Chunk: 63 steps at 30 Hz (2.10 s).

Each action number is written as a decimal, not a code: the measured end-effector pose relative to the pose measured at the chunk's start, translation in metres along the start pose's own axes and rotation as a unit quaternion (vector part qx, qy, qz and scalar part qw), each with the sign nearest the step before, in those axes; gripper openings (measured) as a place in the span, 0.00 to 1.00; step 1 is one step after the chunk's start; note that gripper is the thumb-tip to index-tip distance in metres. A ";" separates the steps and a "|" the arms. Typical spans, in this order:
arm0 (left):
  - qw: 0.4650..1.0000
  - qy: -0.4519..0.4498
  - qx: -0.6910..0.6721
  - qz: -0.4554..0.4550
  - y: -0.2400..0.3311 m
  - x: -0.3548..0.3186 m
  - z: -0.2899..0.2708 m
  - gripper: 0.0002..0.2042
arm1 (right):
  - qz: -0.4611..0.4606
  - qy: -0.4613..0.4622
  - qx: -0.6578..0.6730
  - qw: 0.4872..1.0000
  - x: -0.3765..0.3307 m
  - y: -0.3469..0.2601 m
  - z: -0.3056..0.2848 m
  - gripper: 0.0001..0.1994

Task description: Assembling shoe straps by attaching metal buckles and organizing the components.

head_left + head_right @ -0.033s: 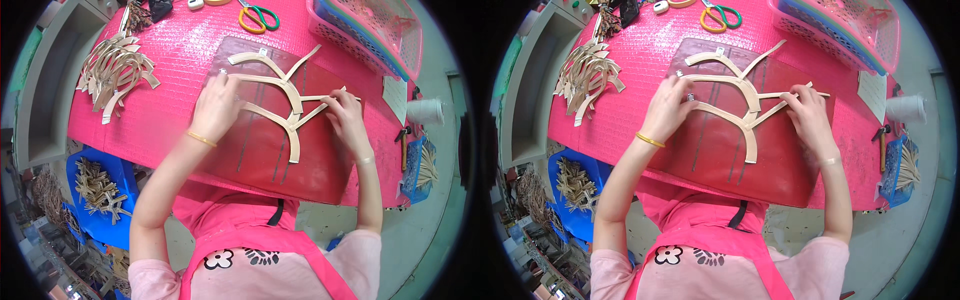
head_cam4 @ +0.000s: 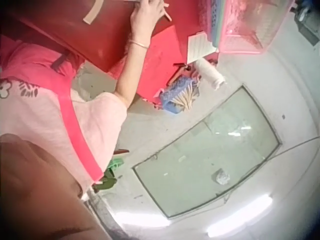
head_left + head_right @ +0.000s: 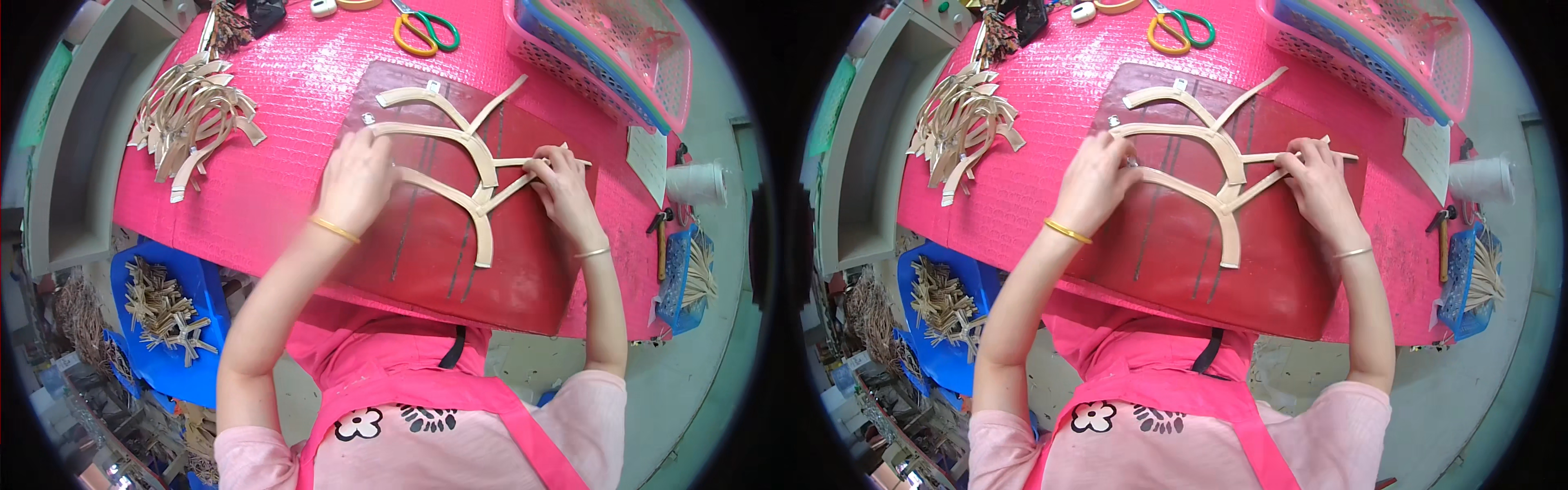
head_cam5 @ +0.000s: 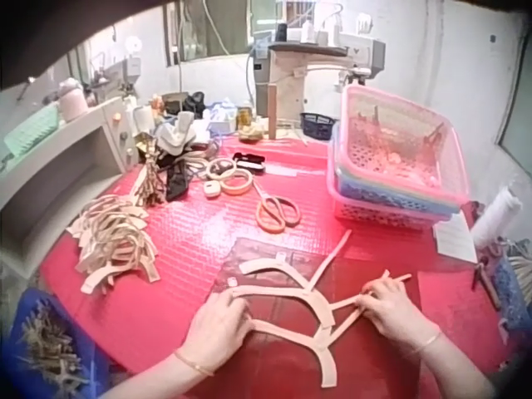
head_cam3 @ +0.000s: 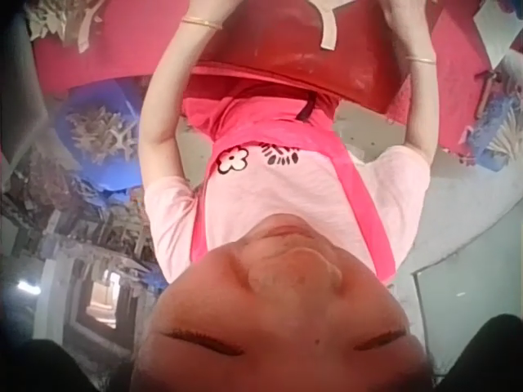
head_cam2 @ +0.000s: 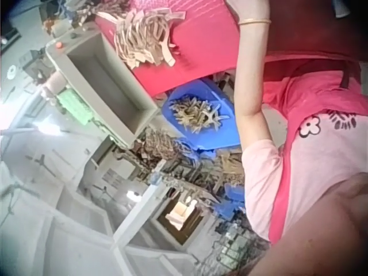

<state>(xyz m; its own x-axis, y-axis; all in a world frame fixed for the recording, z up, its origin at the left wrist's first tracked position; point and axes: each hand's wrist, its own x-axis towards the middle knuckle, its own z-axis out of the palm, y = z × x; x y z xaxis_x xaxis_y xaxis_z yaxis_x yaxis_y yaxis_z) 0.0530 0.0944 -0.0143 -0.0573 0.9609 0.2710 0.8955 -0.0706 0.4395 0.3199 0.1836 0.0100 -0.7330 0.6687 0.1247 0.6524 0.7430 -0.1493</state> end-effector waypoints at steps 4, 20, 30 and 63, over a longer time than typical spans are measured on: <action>0.997 -0.008 -0.033 -0.075 -0.004 -0.004 0.004 0.12 | -0.049 0.004 0.012 0.999 -0.006 0.000 -0.024 0.07; 0.983 -0.091 -0.134 0.087 -0.017 -0.019 -0.025 0.07 | 0.050 -0.112 0.751 0.649 -0.116 -0.026 -0.044 0.08; 0.983 -0.074 -0.110 -0.127 -0.014 -0.027 -0.049 0.09 | 0.107 -0.043 0.798 0.591 -0.022 -0.113 -0.023 0.09; 0.655 -0.025 -0.685 -0.317 -0.021 -0.071 -0.052 0.12 | 0.192 -0.154 0.692 0.679 0.045 -0.179 0.035 0.10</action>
<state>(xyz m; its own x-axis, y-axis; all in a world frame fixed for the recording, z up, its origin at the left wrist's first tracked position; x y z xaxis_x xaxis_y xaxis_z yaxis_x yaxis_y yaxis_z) 0.0153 0.0133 0.0016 -0.1815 0.9182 -0.3521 -0.5409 0.2058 0.8155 0.1632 0.0794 0.0084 -0.7052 0.6094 -0.3623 0.1565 -0.3646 -0.9179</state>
